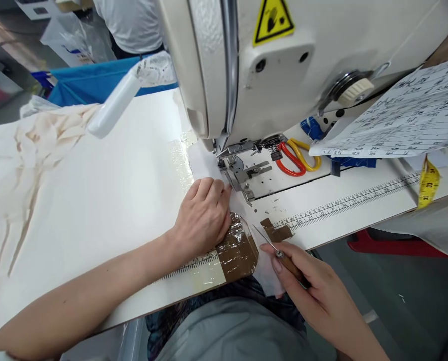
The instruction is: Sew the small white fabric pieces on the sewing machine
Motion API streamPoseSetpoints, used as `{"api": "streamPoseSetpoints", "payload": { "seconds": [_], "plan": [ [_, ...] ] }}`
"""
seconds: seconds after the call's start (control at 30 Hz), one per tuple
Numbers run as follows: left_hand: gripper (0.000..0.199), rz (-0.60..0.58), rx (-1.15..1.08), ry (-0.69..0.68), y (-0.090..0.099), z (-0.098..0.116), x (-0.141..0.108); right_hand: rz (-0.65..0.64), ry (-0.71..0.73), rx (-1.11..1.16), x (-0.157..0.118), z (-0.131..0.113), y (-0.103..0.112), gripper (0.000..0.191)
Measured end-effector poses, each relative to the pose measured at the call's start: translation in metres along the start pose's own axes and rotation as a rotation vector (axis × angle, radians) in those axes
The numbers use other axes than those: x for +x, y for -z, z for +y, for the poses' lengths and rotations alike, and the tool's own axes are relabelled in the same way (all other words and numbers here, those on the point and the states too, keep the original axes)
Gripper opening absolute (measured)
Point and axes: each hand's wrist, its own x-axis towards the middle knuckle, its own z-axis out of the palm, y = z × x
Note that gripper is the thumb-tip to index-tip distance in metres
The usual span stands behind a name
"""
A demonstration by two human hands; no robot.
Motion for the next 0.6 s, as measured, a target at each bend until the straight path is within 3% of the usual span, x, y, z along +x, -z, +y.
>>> {"api": "streamPoseSetpoints", "payload": {
  "seconds": [0.17, 0.3, 0.43, 0.6],
  "plan": [
    [0.033, -0.013, 0.099, 0.001, 0.000, -0.003, 0.004, -0.064, -0.311, 0.403, 0.000, -0.002, -0.013, 0.037],
    [0.034, -0.011, 0.081, -0.003, 0.002, -0.005, 0.003, -0.098, -0.452, 0.739, -0.004, -0.006, -0.026, 0.045],
    [0.038, -0.027, 0.072, -0.004, 0.002, -0.006, 0.001, -0.064, -0.530, 0.851, -0.006, -0.014, -0.031, 0.046],
    [0.040, -0.046, 0.062, 0.020, 0.001, -0.007, 0.002, -0.013, -0.496, 0.855, -0.004, -0.016, -0.029, 0.043]
  ]
}}
